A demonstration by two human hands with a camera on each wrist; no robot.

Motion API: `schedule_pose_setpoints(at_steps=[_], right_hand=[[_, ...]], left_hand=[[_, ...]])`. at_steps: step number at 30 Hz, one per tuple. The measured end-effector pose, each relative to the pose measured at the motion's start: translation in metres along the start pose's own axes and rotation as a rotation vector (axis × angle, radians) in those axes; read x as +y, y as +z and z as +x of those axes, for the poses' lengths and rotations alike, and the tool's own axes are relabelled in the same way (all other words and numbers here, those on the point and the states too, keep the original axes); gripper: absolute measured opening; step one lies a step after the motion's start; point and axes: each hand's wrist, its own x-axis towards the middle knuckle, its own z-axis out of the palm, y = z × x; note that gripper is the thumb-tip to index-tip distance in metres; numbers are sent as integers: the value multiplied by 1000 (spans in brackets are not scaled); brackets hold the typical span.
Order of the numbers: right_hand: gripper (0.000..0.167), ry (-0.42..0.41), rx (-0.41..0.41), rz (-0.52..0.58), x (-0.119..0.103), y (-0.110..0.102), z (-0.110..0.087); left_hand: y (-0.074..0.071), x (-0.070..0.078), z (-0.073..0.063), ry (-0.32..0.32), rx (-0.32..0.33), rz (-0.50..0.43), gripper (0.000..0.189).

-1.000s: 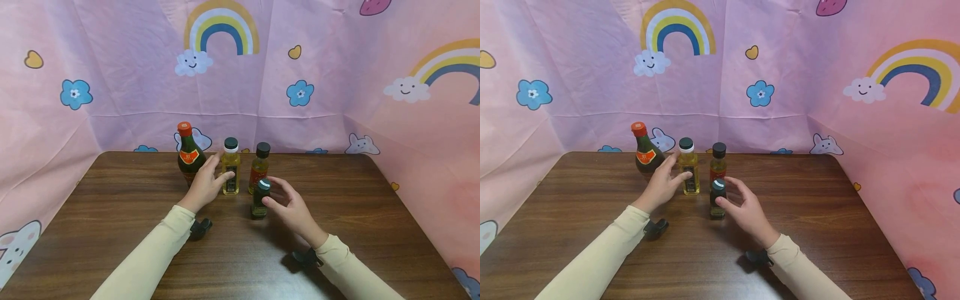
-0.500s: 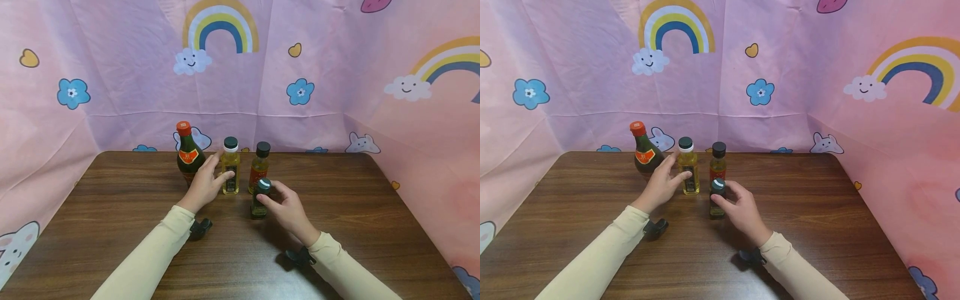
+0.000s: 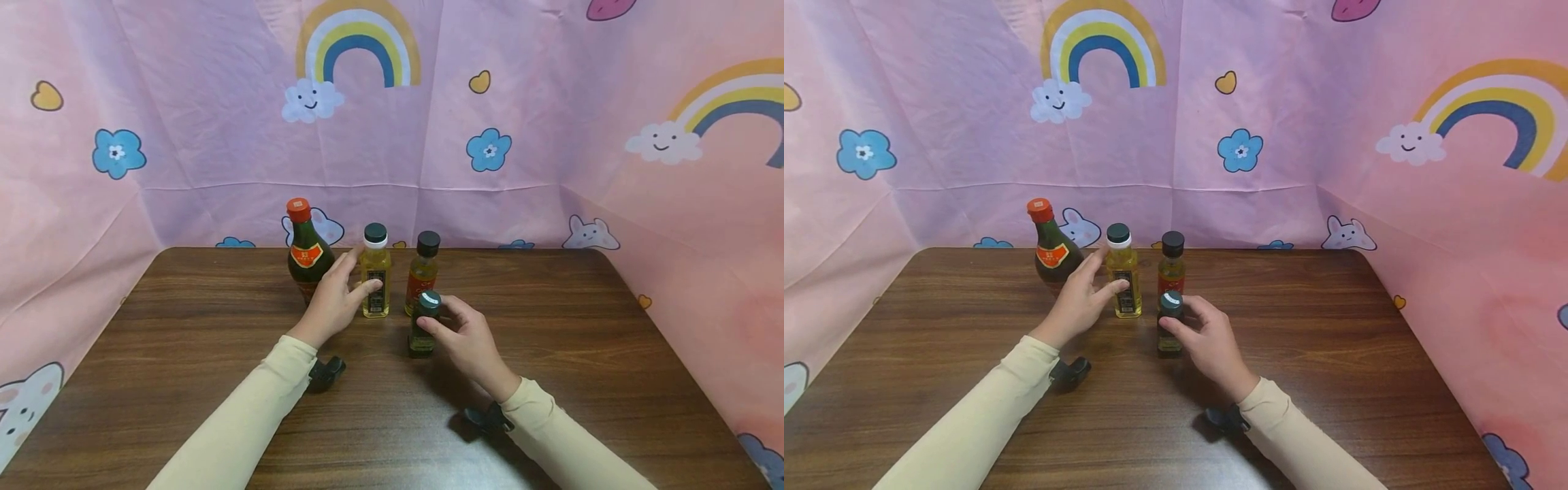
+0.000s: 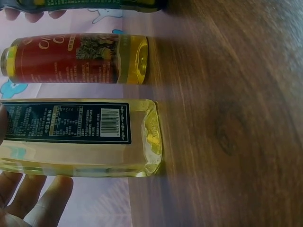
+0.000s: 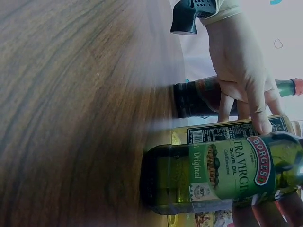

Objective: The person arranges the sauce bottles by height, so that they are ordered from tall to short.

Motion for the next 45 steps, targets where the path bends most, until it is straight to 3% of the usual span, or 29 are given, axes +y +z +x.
schedule_pose_setpoints(at_steps=[22, 35, 45], right_hand=[[30, -58, 9, -49, -1, -6, -4], [23, -98, 106, -148, 5, -49, -9], [23, -111, 135, -211, 7, -79, -3]], left_hand=[[3, -4, -1, -8, -3, -12, 78], [3, -3, 0, 18, 6, -6, 78], [2, -2, 1, 21, 4, 9, 79]])
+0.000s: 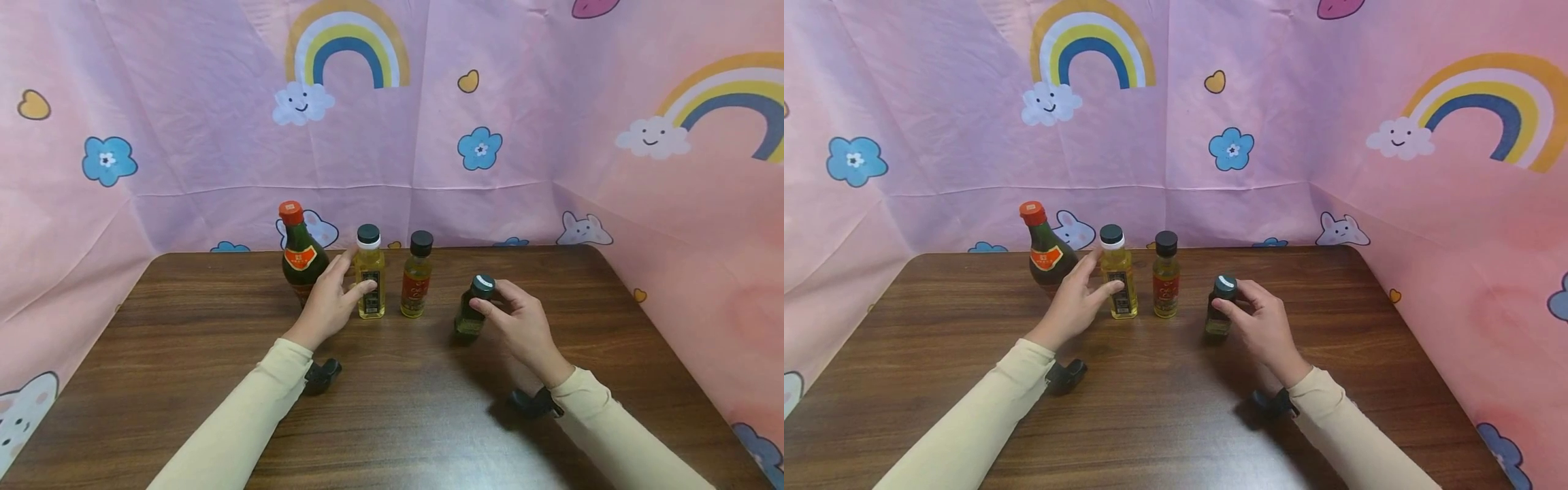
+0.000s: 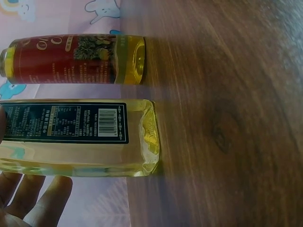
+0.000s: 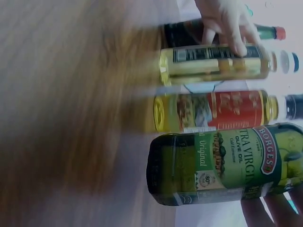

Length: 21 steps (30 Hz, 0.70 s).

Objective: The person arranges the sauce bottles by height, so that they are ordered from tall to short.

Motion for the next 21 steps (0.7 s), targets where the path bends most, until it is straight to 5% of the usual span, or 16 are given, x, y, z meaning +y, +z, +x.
schedule_pose_setpoints(at_steps=[21], right_hand=[[26, 11, 56, 23, 25, 0, 38]], left_hand=[[0, 1, 0, -21, -11, -27, 79]])
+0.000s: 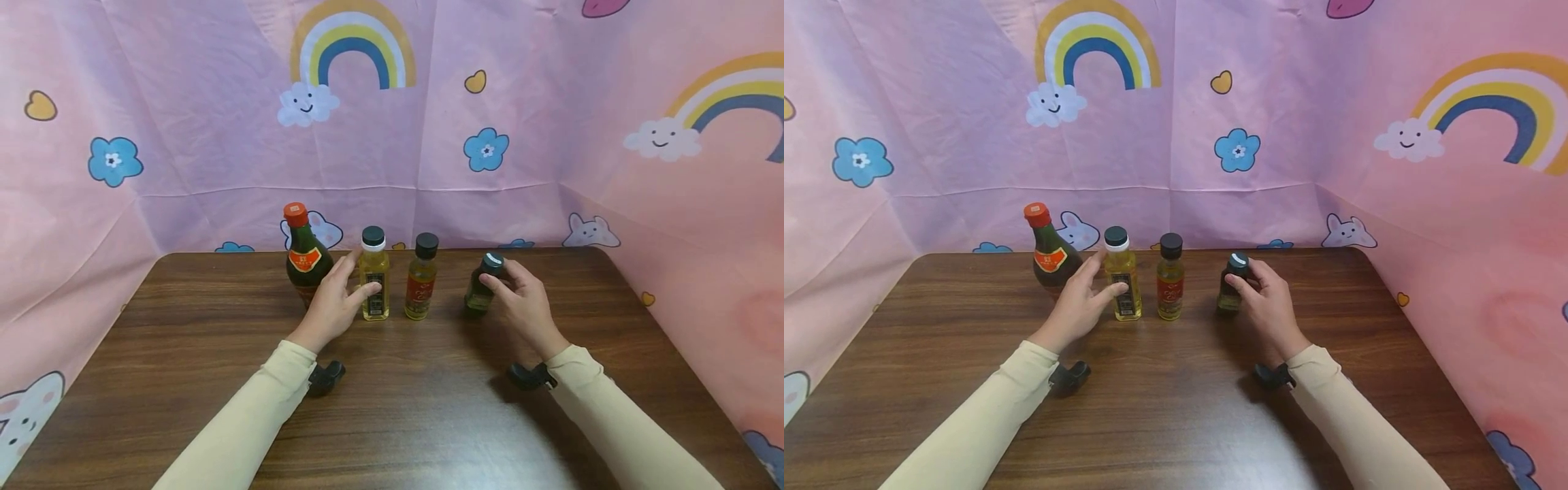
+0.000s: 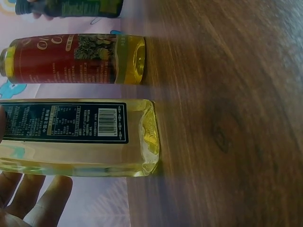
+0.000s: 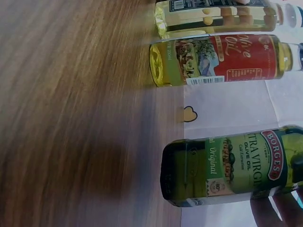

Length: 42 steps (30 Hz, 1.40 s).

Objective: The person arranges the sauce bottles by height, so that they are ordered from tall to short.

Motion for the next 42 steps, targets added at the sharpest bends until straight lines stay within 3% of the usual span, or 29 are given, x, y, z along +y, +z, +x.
schedule_pose_setpoints(at_steps=[17, 42], right_hand=[[31, 15, -67, 89, 7, 30, 9], [38, 114, -117, 131, 7, 37, 9]], left_hand=[[1, -3, 0, -6, 2, -8, 80], [8, 0, -1, -18, 37, -15, 77]])
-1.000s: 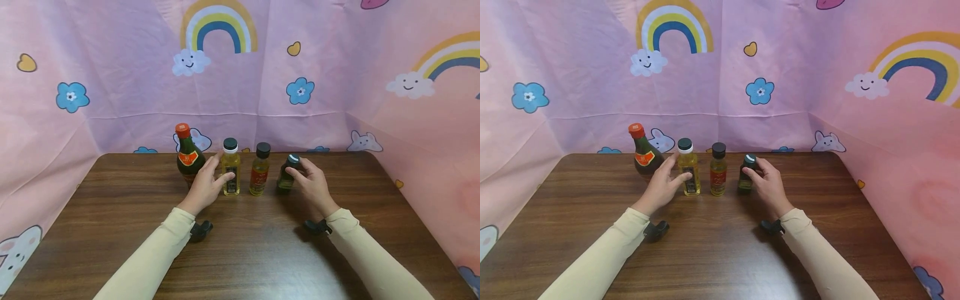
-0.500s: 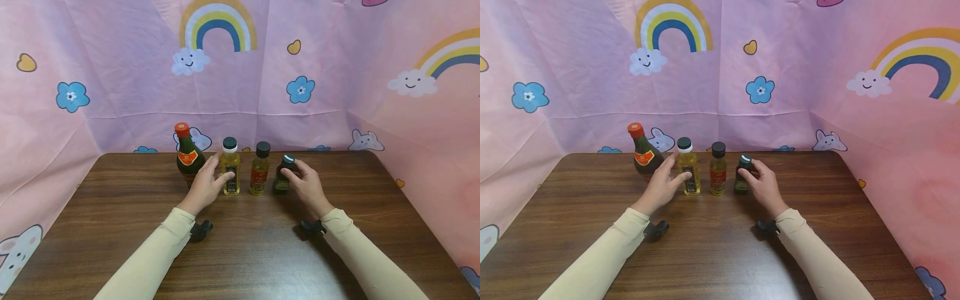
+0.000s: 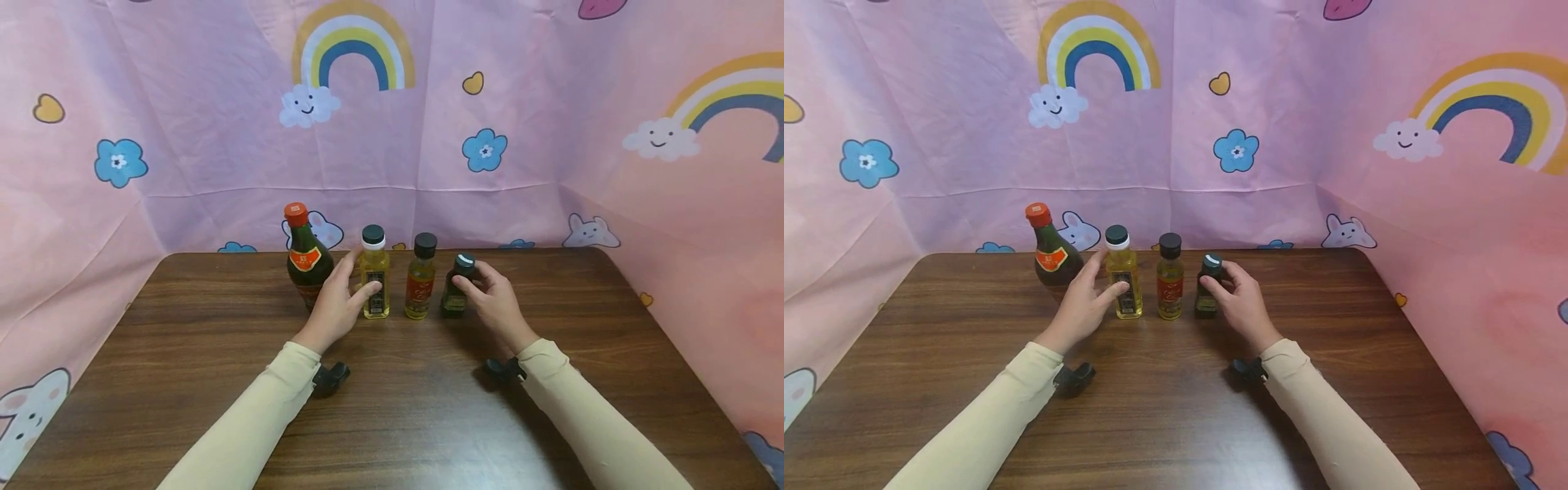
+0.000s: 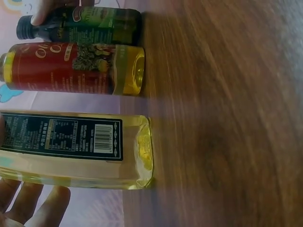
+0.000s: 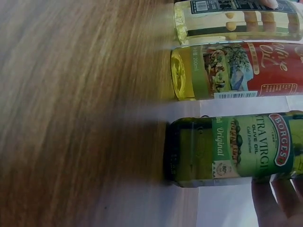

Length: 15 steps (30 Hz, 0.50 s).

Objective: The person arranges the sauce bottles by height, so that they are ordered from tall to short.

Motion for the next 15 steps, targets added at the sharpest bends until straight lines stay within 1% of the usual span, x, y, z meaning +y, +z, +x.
schedule_pose_setpoints(at_steps=[7, 9, 12, 15], right_hand=[[46, 27, -18, 36, -3, 1, 4], [48, 24, -9, 54, -6, -1, 3], [48, -3, 23, 86, -9, -5, 1], [47, -47, 55, 125, -11, -8, -3]], left_hand=[[-3, -3, 0, -12, 20, 17, 79], [-3, -5, -1, -16, 23, -5, 82], [-3, -9, -5, -21, 45, -57, 84], [-6, -12, -13, -1, 76, -105, 81]])
